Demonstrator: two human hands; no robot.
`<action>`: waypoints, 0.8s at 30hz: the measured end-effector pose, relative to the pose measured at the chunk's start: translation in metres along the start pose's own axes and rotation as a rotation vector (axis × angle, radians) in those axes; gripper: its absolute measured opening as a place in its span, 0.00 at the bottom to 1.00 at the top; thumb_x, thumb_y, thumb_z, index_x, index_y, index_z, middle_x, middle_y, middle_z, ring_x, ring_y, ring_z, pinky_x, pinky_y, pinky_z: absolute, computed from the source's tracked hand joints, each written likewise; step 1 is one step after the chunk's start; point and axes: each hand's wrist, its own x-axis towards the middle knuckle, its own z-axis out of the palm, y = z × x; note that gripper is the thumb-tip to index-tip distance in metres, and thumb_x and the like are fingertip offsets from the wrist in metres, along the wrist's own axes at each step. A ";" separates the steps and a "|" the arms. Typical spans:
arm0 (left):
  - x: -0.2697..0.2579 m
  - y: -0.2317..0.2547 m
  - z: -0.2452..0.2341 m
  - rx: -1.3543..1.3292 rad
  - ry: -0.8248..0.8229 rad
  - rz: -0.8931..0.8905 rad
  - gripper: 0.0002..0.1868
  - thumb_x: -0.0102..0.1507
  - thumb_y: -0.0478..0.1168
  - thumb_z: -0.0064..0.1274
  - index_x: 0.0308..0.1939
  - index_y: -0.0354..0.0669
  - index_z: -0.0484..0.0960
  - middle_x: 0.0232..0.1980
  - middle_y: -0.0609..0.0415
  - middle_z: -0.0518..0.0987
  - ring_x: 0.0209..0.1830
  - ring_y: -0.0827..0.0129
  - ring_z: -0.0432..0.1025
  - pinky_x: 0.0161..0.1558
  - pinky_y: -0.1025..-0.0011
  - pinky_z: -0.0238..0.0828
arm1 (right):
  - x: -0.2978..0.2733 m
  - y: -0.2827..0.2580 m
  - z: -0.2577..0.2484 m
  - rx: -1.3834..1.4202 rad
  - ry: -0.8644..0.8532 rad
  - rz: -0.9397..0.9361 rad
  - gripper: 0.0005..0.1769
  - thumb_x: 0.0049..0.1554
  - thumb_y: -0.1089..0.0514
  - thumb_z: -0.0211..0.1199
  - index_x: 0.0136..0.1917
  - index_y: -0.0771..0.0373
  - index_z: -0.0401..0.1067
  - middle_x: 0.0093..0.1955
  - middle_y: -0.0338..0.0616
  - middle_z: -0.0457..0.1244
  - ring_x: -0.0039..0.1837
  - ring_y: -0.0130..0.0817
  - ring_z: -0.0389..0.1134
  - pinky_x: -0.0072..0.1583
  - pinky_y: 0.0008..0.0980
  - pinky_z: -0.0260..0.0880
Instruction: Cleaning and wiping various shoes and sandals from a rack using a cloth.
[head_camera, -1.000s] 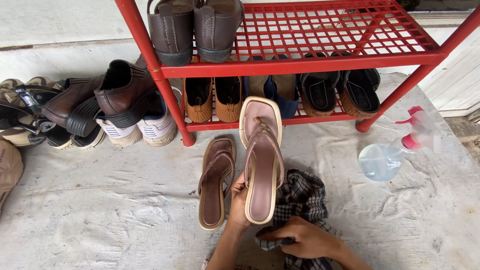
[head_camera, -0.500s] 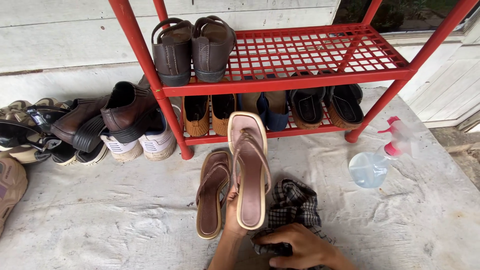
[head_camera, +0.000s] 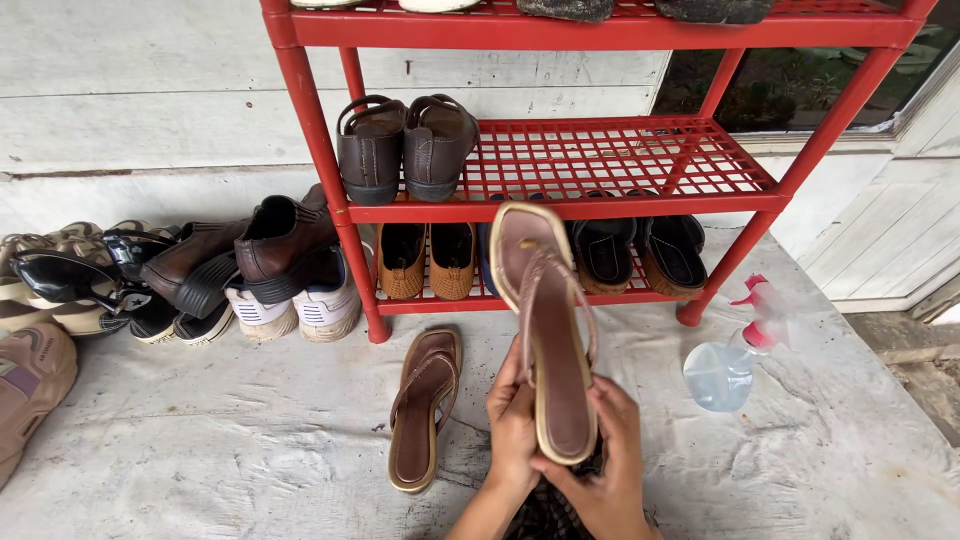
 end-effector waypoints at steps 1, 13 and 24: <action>0.006 0.007 0.010 0.004 -0.003 0.003 0.27 0.64 0.34 0.46 0.69 0.45 0.73 0.63 0.50 0.81 0.54 0.69 0.78 0.56 0.69 0.78 | 0.005 -0.003 0.003 0.003 0.004 -0.003 0.59 0.41 0.50 0.80 0.77 0.61 0.50 0.76 0.60 0.49 0.77 0.55 0.54 0.70 0.49 0.65; 0.086 0.102 0.001 0.461 -0.114 -0.048 0.24 0.66 0.48 0.45 0.65 0.47 0.71 0.70 0.54 0.74 0.67 0.64 0.69 0.65 0.59 0.62 | 0.158 0.054 0.004 0.522 0.414 0.133 0.21 0.57 0.75 0.67 0.65 0.74 0.73 0.74 0.53 0.63 0.66 0.34 0.69 0.67 0.30 0.72; 0.079 0.120 -0.203 1.350 0.156 -0.387 0.45 0.52 0.62 0.66 0.62 0.35 0.74 0.57 0.41 0.83 0.58 0.56 0.77 0.59 0.62 0.74 | 0.246 0.092 0.004 -0.105 0.249 0.065 0.22 0.51 0.61 0.78 0.57 0.70 0.79 0.64 0.53 0.68 0.63 0.35 0.71 0.64 0.33 0.70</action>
